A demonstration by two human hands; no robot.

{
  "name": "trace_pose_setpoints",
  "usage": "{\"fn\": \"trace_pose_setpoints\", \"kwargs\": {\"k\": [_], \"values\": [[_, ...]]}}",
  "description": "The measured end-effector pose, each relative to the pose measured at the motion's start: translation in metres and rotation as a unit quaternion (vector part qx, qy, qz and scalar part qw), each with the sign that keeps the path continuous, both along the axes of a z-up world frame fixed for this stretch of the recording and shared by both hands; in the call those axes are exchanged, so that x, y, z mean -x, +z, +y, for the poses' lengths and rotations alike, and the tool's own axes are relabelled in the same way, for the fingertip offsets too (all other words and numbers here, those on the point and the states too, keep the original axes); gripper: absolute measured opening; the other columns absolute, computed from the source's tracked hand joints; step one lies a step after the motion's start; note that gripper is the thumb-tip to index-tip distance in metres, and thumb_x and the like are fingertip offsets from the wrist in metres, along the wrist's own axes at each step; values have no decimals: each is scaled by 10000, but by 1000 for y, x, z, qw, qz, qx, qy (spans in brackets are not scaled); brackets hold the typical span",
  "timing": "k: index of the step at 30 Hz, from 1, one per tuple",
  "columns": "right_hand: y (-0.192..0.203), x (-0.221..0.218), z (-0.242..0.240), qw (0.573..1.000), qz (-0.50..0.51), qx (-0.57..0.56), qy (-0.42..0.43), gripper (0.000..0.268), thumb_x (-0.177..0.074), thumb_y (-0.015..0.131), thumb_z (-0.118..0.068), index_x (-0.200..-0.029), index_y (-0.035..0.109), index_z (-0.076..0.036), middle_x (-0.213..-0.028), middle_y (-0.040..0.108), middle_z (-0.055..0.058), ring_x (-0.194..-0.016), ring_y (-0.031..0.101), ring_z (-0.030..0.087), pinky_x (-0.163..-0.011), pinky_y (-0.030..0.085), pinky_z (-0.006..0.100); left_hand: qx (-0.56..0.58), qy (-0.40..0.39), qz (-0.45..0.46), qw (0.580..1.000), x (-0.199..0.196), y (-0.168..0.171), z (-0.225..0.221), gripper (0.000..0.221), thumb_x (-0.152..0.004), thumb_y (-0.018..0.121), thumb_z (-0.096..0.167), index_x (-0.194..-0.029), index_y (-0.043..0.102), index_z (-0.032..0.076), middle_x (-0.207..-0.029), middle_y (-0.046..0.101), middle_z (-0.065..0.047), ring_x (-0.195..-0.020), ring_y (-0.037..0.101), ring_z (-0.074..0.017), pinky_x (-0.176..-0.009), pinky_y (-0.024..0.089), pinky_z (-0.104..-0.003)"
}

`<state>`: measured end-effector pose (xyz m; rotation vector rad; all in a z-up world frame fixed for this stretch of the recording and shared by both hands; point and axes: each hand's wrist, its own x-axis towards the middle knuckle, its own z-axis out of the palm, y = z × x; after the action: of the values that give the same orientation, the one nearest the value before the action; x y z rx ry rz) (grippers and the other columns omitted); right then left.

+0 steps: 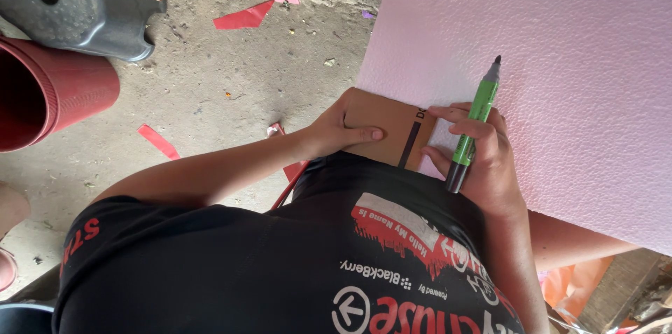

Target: Marking a foam board using a template and then folding cardboard to assemble a small box

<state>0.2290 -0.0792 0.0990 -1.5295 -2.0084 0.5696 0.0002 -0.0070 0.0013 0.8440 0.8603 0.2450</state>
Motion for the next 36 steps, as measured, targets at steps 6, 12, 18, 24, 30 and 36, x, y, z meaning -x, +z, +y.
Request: {"fn": "trace_pose_setpoints", "kwargs": {"k": [6,12,18,24,30,36], "values": [[1,3,1,1000,0,-8,-3,471,-802,880,-68,-1081,501,-95,-1229,759,110,-1123,656,398,-960,466,464,8,0,-1,1000,4,-4,3,854,-701,916,449,-1375,530,94,-1319,626,-258,-1258,602,-391,-1040,485,-508],[3,3,3,1000,-4,0,-4,478,-806,879,-78,-1084,491,-96,-1232,757,107,-1121,654,391,-974,467,458,86,35,-69,993,4,-7,6,900,-754,855,512,-1429,495,39,-1369,609,-253,-1277,586,-344,-1069,479,-473],[1,6,4,1000,-12,-5,1,475,-831,885,-94,-1069,473,-93,-1239,748,131,-1103,646,381,-972,477,458,191,-43,-182,964,49,-58,31,655,-1029,531,303,-1580,306,28,-1483,495,-261,-1274,606,-388,-990,562,-513],[1,9,2,1000,2,5,-7,497,-834,880,-76,-1076,446,-64,-1235,731,173,-1096,651,394,-960,502,472,127,36,-207,969,48,-54,23,532,-907,774,113,-1394,567,56,-1070,731,-7,-883,756,-121,-748,671,-303],[5,13,2,1000,21,15,-17,493,-833,872,-59,-1069,439,-54,-1222,721,198,-1096,670,405,-950,514,484,124,28,-206,970,46,-61,23,510,-893,783,90,-1362,588,51,-1057,750,-33,-859,769,-159,-738,679,-345],[7,14,1,999,28,28,-14,504,-832,862,-35,-1092,432,-66,-1230,712,192,-1111,662,409,-954,503,502,130,29,-217,967,46,-62,23,495,-898,790,116,-1350,596,57,-1028,758,-40,-862,774,-177,-734,674,-357]]}}
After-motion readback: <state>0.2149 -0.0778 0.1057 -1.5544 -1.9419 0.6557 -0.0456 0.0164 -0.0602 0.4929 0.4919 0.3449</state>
